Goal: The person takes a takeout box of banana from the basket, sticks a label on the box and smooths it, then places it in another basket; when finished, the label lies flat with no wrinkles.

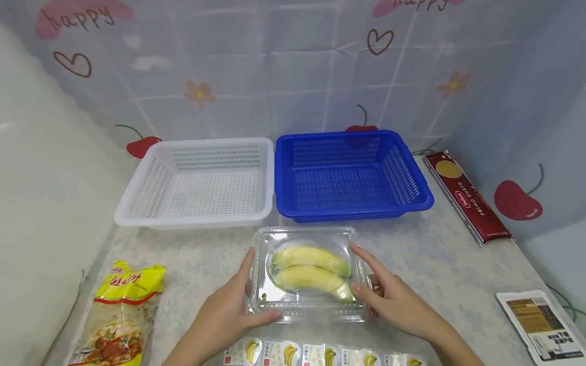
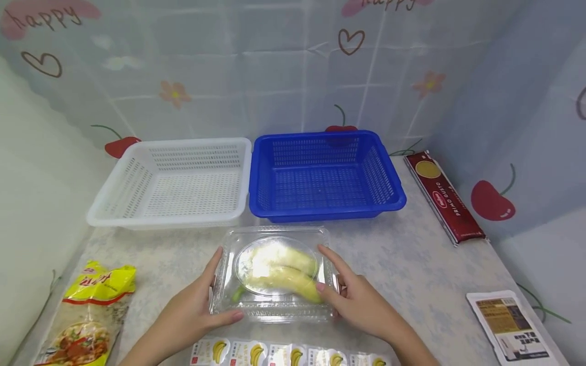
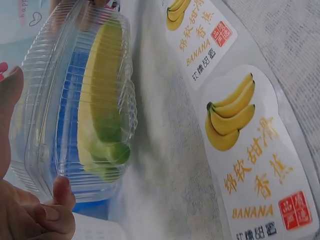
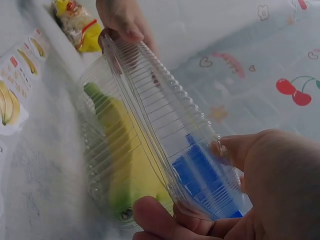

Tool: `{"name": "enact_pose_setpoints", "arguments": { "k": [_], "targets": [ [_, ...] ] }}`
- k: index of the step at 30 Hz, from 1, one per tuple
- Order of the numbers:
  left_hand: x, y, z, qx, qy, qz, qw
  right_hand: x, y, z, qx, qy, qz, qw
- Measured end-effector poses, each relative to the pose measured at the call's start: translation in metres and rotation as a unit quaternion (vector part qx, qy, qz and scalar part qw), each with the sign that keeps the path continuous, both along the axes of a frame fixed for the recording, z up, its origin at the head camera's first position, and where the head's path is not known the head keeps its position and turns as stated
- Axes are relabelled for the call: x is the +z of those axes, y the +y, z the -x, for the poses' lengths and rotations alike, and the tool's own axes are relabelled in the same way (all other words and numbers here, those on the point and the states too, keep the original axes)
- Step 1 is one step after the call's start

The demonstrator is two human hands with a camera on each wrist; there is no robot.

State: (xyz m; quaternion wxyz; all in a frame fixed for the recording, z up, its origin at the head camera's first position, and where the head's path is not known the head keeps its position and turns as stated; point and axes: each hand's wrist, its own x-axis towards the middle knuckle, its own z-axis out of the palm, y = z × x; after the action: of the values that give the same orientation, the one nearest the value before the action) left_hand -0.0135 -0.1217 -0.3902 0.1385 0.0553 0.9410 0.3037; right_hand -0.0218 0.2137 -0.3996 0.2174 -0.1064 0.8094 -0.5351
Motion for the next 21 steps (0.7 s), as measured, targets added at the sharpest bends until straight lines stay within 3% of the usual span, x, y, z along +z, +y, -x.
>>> {"name": "enact_pose_setpoints", "arguments": {
  "k": [11, 21],
  "targets": [
    [-0.014, 0.028, 0.018, -0.058, 0.021, -0.002, 0.9981, -0.004, 0.032, 0.01, -0.007, -0.014, -0.033, 0.9993],
    [-0.017, 0.052, 0.029, -0.081, 0.019, -0.021, 0.9963, -0.017, 0.058, 0.012, -0.03, 0.028, -0.039, 0.9984]
  ]
}}
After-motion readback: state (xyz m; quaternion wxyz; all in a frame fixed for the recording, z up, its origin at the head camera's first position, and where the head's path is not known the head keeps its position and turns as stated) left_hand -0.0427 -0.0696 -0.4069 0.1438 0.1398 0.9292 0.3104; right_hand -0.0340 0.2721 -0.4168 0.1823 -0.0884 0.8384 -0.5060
